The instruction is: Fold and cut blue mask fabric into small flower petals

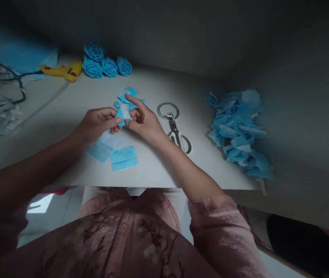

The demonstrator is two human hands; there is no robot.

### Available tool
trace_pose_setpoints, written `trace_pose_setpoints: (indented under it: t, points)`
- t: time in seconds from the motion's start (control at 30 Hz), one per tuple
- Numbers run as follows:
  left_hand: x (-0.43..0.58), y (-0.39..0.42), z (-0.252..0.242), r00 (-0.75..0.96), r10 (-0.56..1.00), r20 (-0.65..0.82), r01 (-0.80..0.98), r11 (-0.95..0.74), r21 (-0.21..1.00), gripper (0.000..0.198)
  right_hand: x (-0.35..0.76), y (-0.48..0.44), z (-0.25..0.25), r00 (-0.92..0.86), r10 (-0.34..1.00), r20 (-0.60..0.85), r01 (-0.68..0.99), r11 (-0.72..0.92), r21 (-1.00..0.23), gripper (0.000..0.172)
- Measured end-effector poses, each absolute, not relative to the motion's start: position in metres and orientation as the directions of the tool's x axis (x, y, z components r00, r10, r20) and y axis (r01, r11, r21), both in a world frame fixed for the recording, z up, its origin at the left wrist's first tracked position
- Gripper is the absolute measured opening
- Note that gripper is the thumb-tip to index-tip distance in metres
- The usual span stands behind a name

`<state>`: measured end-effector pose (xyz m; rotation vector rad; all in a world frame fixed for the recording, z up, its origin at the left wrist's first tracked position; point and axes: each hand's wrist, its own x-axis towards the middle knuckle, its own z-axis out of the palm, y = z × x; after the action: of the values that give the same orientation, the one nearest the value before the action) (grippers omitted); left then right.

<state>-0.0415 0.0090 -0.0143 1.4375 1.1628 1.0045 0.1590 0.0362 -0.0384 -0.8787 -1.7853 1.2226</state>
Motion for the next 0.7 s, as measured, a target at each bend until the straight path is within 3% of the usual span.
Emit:
trace_pose_setpoints:
  t: [0.33,0.57,0.7]
  points:
    - [-0.041,0.008,-0.011,0.182,0.983,-0.012,0.149,-0.015,0.989,0.016,0.16,0.036,-0.037,-0.491,0.85,0.191,0.05,0.247,-0.968,0.086]
    - [-0.043,0.007,-0.007,0.175,0.984,-0.013,0.12,-0.008,0.993,0.022,0.166,0.037,-0.024,-0.37,0.927,0.056,-0.058,0.037,-0.998,0.052]
    - [-0.042,0.007,-0.01,0.205,0.979,-0.009,0.116,-0.016,0.993,0.019,0.157,0.029,-0.018,-0.412,0.911,0.001,-0.067,-0.029,-0.997,0.048]
